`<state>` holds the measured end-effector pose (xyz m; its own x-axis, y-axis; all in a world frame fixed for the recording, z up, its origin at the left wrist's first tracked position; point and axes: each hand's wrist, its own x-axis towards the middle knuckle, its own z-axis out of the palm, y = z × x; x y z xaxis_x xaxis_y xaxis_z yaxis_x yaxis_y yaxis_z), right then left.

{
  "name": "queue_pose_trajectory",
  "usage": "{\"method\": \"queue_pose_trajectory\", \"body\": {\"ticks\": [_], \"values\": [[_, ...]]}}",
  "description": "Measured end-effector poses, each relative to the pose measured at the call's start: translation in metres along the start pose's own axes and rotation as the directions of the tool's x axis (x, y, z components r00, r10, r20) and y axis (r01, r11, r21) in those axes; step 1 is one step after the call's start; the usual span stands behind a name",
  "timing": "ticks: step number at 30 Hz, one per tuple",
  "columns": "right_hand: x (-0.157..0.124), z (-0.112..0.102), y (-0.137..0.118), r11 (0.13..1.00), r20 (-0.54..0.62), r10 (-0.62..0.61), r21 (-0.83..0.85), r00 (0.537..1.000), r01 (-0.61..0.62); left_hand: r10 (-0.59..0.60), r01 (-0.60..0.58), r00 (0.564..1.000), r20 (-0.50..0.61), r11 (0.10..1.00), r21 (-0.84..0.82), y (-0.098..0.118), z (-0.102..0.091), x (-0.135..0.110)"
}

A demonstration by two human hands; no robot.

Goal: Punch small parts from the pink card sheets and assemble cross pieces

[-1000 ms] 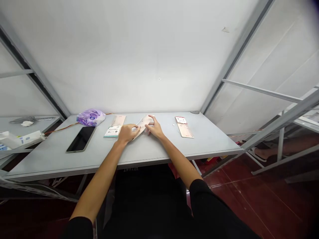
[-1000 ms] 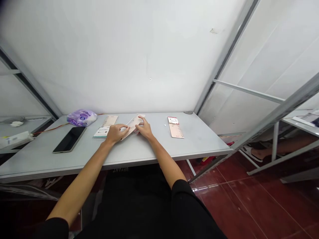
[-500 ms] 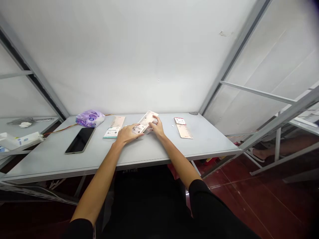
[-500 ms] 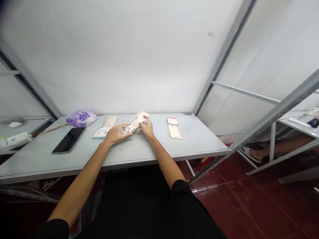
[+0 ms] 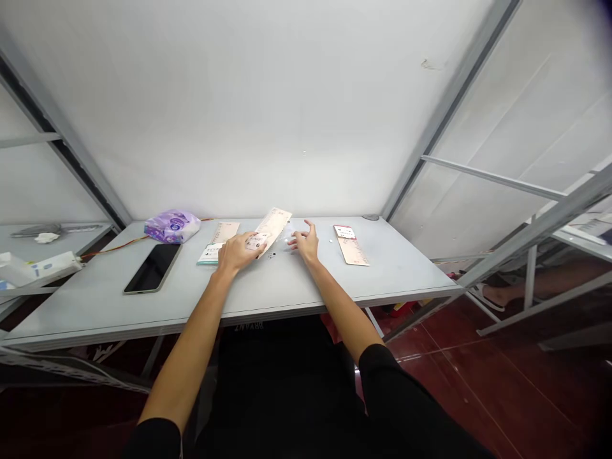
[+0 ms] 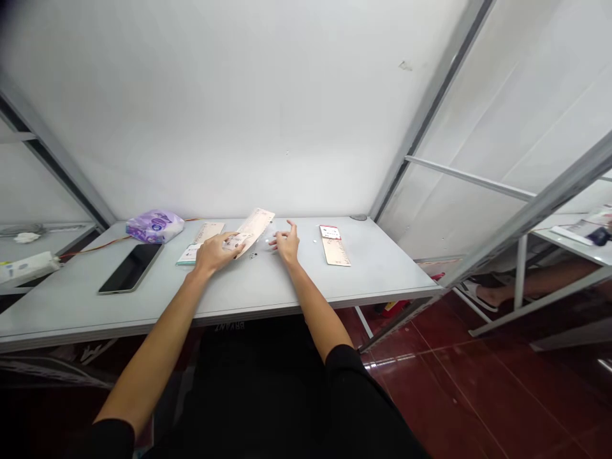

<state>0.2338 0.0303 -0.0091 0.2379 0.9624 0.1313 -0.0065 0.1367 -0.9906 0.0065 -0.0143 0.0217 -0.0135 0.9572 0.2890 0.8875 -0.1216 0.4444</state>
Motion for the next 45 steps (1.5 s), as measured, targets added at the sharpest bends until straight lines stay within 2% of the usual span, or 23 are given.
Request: {"method": "queue_pose_trajectory", "body": {"ticks": [4, 7, 10, 12, 15, 17, 21, 23, 25, 27, 30, 32, 33, 35, 37, 39, 40, 42, 45], "values": [[0.005, -0.006, -0.001, 0.999, -0.054, 0.029, 0.031, 0.998, -0.027, -0.098, 0.098, 0.995, -0.026, 0.995, 0.0, -0.006, -0.003, 0.003], [0.004, -0.003, 0.0, 0.999, 0.011, 0.036, -0.019, 0.999, -0.035, -0.181, 0.182, 0.983, -0.038, 0.983, 0.018, -0.009, -0.005, 0.004], [0.0, 0.001, -0.001, 0.997, 0.097, 0.001, -0.078, 0.995, 0.007, -0.233, 0.234, 0.971, -0.056, 0.972, 0.021, -0.011, -0.008, 0.003], [-0.001, 0.003, -0.002, 0.995, 0.113, -0.011, -0.096, 0.994, 0.022, -0.261, 0.263, 0.962, -0.078, 0.965, 0.006, -0.012, -0.01, 0.003], [-0.003, 0.003, -0.004, 0.994, 0.122, -0.008, -0.109, 0.992, 0.021, -0.287, 0.286, 0.953, -0.101, 0.958, -0.022, -0.014, -0.011, 0.002], [-0.004, 0.002, -0.004, 0.986, 0.188, -0.012, -0.16, 0.982, 0.043, -0.278, 0.277, 0.955, -0.105, 0.96, -0.033, -0.015, -0.01, 0.003], [-0.008, 0.003, -0.004, 0.936, 0.302, -0.086, -0.302, 0.95, 0.181, -0.237, 0.235, 0.965, -0.116, 0.971, -0.037, -0.016, -0.008, 0.005], [-0.009, 0.004, -0.007, 0.946, 0.316, -0.068, -0.28, 0.946, 0.162, -0.208, 0.204, 0.97, -0.122, 0.978, -0.048, -0.016, -0.006, 0.006], [-0.01, 0.004, -0.011, 0.982, 0.357, 0.019, -0.183, 0.934, 0.05, -0.133, 0.125, 0.984, -0.122, 0.99, -0.071, -0.017, -0.003, 0.006], [-0.011, 0.003, -0.016, 0.991, 0.436, 0.127, -0.084, 0.891, -0.1, 0.012, -0.021, 0.996, -0.083, 0.995, -0.1, -0.016, 0.0, 0.006], [-0.011, 0.002, -0.02, 0.961, 0.528, 0.254, -0.046, 0.81, -0.272, 0.23, -0.223, 0.972, 0.049, 0.967, -0.126, -0.014, 0.006, 0.004], [-0.008, 0.001, -0.019, 0.94, 0.533, 0.305, -0.032, 0.79, -0.341, 0.261, -0.251, 0.962, 0.076, 0.961, -0.12, -0.014, 0.007, 0.004], [-0.006, 0.001, -0.018, 0.931, 0.502, 0.315, 0.002, 0.806, -0.365, 0.245, -0.238, 0.968, 0.047, 0.964, -0.121, -0.014, 0.007, 0.004], [0.0, 0.0, -0.016, 0.919, 0.375, 0.312, 0.113, 0.873, -0.377, 0.186, -0.192, 0.981, -0.059, 0.972, -0.138, -0.015, 0.007, 0.005], [0.008, -0.003, -0.014, 0.917, 0.2, 0.291, 0.22, 0.936, -0.332, 0.102, -0.124, 0.985, -0.142, 0.98, -0.156, -0.017, 0.006, 0.007], [0.016, -0.007, -0.012, 0.913, 0.019, 0.272, 0.312, 0.962, -0.265, 0.008, -0.031, 0.989, -0.146, 0.988, -0.153, -0.017, 0.006, 0.009], [0.019, -0.011, -0.011, 0.903, -0.068, 0.272, 0.361, 0.96, -0.231, -0.028, 0.009, 0.991, -0.133, 0.989, -0.146, -0.017, 0.006, 0.009], [0.026, -0.019, -0.008, 0.868, -0.236, 0.29, 0.473, 0.927, -0.151, -0.054, 0.04, 0.991, -0.121, 0.993, -0.113, -0.018, 0.006, 0.01], [0.032, -0.032, -0.003, 0.846, -0.358, 0.318, 0.526, 0.878, -0.092, -0.091, 0.095, 0.979, -0.183, 0.995, 0.011, -0.022, 0.005, 0.008]]}}
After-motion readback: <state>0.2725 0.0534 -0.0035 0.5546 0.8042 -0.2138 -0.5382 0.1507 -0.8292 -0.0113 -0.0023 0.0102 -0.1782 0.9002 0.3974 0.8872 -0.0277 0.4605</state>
